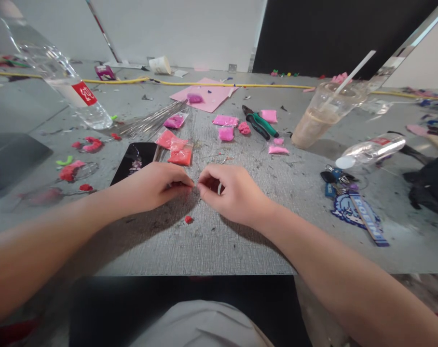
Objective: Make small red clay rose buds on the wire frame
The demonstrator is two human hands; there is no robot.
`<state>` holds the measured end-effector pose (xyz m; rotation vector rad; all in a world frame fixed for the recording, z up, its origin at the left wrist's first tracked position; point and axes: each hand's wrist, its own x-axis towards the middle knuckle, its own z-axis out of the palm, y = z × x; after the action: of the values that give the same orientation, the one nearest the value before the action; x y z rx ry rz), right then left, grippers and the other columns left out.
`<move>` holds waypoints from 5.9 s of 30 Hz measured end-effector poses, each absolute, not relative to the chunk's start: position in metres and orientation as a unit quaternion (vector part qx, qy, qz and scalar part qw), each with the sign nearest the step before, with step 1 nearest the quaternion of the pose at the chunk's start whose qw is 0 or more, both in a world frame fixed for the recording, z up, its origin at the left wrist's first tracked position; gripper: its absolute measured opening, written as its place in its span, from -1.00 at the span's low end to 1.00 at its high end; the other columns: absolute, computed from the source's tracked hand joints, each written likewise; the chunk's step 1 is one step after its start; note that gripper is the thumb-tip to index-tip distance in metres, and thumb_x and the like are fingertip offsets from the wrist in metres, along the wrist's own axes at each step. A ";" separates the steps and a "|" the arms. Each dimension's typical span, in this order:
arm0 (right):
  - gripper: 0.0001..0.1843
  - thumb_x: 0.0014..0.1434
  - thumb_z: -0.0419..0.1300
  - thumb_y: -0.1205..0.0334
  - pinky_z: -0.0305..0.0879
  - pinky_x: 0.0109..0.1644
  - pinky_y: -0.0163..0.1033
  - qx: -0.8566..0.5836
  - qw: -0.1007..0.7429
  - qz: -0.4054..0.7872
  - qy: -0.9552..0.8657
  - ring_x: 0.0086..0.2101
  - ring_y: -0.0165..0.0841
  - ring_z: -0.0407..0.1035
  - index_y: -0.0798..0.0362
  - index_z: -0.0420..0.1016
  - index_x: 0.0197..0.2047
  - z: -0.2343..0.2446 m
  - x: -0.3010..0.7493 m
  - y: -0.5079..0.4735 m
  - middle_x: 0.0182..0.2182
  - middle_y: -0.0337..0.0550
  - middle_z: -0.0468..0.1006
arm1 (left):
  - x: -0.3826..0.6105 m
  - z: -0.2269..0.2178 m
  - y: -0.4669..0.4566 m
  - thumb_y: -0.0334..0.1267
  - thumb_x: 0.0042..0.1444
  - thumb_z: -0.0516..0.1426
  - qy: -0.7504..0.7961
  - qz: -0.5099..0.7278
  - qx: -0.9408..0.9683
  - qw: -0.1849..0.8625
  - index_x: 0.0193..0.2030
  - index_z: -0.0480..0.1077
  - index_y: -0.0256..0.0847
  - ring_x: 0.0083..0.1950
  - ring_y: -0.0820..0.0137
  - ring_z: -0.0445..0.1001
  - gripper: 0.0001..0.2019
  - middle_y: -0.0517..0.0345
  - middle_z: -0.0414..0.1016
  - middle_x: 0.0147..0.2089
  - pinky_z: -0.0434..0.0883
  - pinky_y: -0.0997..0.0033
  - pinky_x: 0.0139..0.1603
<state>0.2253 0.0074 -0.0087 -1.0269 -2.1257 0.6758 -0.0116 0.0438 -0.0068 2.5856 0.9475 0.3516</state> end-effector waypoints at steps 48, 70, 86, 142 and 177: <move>-0.83 0.22 0.35 0.40 0.40 -0.38 -0.25 -0.287 0.444 0.298 -0.795 -0.33 -0.38 0.48 -0.03 0.74 -0.17 0.001 0.221 -0.006 -0.28 -0.17 0.61 | 0.002 0.013 0.010 -0.26 0.21 0.21 0.383 0.232 0.705 0.550 -0.38 0.50 -0.24 -0.46 0.50 0.32 -0.84 0.24 0.42 -0.48 0.27 0.48 -0.48; -0.70 -0.05 0.53 0.38 0.12 -0.59 -0.44 -0.312 0.353 0.757 -0.453 -0.55 -0.56 0.28 0.04 0.56 -0.26 0.000 0.222 0.006 -0.42 -0.35 0.52 | 0.000 0.014 0.013 -0.31 0.29 0.16 0.300 0.273 0.886 0.224 -0.34 0.51 -0.22 -0.43 0.49 0.43 -0.83 0.21 0.53 -0.44 0.34 0.46 -0.37; -0.90 0.14 0.39 0.29 0.18 -0.42 -0.32 -0.307 0.367 0.731 -0.486 -0.45 -0.43 0.35 0.01 0.55 -0.27 0.003 0.232 0.008 -0.47 -0.30 0.47 | -0.015 0.009 0.032 -0.33 0.29 0.23 0.166 0.025 0.959 0.228 -0.10 0.67 0.01 -0.09 0.31 0.60 -0.81 0.13 0.63 -0.11 0.44 0.41 -0.07; -0.87 0.23 0.36 0.44 0.46 -0.35 -0.29 -0.283 0.498 0.472 -0.670 -0.38 -0.44 0.48 0.00 0.66 -0.24 0.012 0.213 -0.032 -0.35 -0.23 0.64 | -0.006 0.009 0.011 -0.57 0.01 0.42 0.181 0.390 0.657 0.619 -0.21 0.64 -0.18 -0.28 0.49 0.68 -0.74 0.17 0.72 -0.25 0.62 0.61 -0.26; -0.83 0.17 0.42 0.40 0.39 -0.37 -0.28 -0.294 0.470 0.466 -0.690 -0.42 -0.42 0.43 0.01 0.52 -0.31 0.006 0.213 -0.030 -0.43 -0.27 0.56 | -0.006 0.014 0.017 -0.47 0.07 0.41 0.154 0.385 0.743 0.525 -0.16 0.68 -0.18 -0.28 0.39 0.66 -0.80 0.05 0.71 -0.25 0.62 0.52 -0.26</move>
<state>0.2135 -0.0304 0.0060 -0.7203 -1.6911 1.1412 -0.0064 0.0174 0.0142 1.7784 0.3688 0.9222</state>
